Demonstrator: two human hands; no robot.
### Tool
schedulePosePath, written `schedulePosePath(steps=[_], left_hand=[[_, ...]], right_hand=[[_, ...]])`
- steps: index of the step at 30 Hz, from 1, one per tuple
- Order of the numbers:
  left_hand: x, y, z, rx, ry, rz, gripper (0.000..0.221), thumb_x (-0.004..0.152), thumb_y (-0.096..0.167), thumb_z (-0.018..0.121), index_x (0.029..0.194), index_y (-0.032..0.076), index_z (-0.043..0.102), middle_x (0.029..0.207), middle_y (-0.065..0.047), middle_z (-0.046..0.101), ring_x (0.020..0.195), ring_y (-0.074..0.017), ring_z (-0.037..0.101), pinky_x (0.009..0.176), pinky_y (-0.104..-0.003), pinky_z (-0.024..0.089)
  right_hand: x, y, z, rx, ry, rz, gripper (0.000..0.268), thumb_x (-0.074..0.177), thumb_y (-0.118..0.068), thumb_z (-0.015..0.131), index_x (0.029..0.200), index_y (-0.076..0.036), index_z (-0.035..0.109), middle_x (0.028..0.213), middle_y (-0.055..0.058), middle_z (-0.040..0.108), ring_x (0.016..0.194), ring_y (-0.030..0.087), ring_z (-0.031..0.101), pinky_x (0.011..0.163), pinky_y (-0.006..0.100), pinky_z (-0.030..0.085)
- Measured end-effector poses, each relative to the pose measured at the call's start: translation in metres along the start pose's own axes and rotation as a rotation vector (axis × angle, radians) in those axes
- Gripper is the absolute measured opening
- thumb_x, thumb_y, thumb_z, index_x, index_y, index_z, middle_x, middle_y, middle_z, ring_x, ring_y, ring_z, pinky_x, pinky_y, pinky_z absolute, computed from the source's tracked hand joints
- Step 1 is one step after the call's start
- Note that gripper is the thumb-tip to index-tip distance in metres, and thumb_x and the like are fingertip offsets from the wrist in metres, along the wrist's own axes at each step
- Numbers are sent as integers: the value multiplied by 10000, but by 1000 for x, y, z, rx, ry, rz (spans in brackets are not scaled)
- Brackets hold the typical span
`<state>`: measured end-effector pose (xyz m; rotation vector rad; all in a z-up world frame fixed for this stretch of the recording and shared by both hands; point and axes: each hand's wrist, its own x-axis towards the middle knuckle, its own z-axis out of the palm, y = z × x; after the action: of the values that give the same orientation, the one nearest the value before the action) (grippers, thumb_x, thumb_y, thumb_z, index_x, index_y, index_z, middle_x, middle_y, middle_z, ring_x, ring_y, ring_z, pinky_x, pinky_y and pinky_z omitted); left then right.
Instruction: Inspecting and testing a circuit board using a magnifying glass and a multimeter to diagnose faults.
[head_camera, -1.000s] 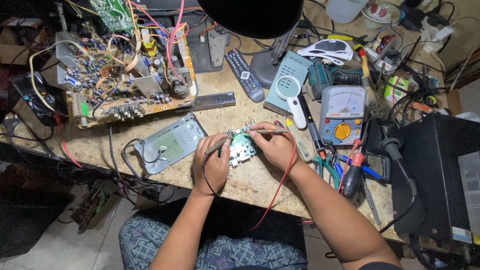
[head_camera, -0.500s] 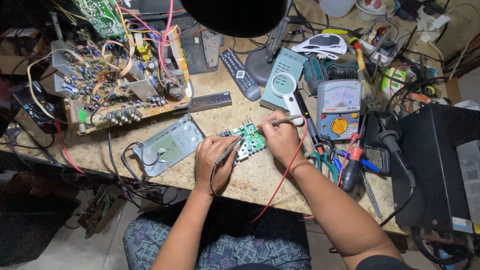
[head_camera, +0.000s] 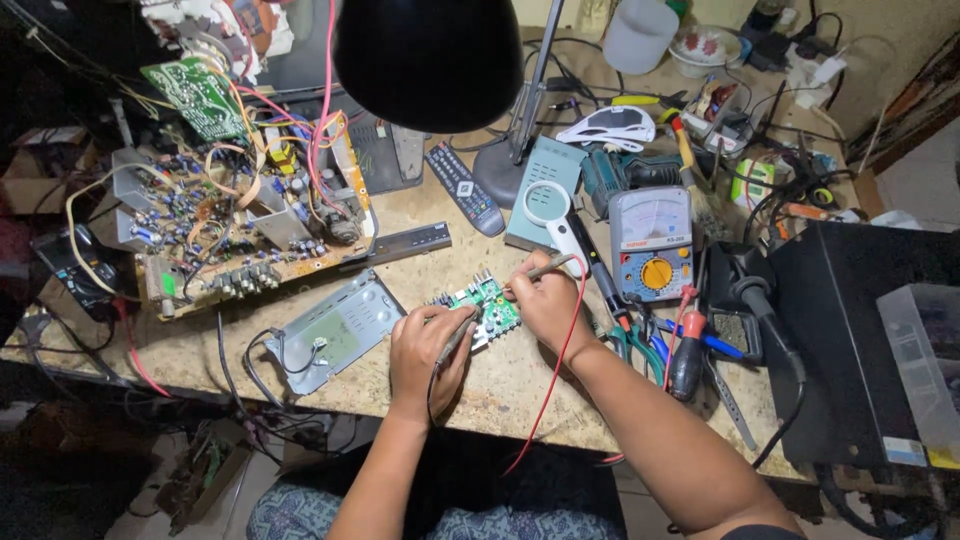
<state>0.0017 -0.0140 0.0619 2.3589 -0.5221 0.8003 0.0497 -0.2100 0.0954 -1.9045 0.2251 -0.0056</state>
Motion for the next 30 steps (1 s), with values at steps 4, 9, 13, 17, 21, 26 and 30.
schedulePosePath(steps=[4,9,13,17,21,26,30], left_hand=[[1,-4,0,9,13,18,207,974,318,676,1168,275,737,947,106,761,1076,-121,644,953,-325,471],[-1,-5,2,2,23,14,209,981,322,666,1170,276,739,964,111,763,1072,-126,644,950,-327,460],[-2,-7,3,26,3,18,204,982,337,663,1168,289,731,961,125,751,1075,-118,635,954,-321,452],[-2,-5,1,31,4,8,207,984,330,667,1178,296,730,955,122,755,1082,-115,638,971,-320,450],[2,0,-5,23,-15,12,208,991,307,657,1188,286,721,957,107,756,1086,-127,640,968,-326,454],[1,1,-4,14,-25,-12,196,993,320,663,1175,281,728,955,100,759,1097,-128,636,967,-320,452],[8,12,-21,-49,-16,-64,166,1033,275,625,1149,210,724,951,59,761,1076,-150,650,936,-335,484]], right_hand=[[-4,-9,-1,17,8,7,194,827,-249,588,848,-100,710,736,101,778,687,173,748,693,302,591],[-1,-5,1,21,12,19,183,816,-259,604,830,-110,710,724,94,776,668,154,747,671,287,589],[-5,-11,0,46,14,19,178,821,-218,588,821,-90,712,722,123,771,665,165,755,663,272,601],[-6,-11,1,79,18,6,181,825,-192,578,820,-62,704,739,163,769,682,187,767,660,272,615],[-3,-6,5,148,38,-16,197,826,-155,577,830,-4,703,795,233,759,728,238,781,676,297,630],[-7,-10,1,160,30,-47,194,840,-137,575,841,9,702,791,241,755,720,256,784,665,305,643],[-10,-9,-2,154,27,-97,198,878,-137,607,964,20,693,848,205,755,771,228,773,725,344,641]])
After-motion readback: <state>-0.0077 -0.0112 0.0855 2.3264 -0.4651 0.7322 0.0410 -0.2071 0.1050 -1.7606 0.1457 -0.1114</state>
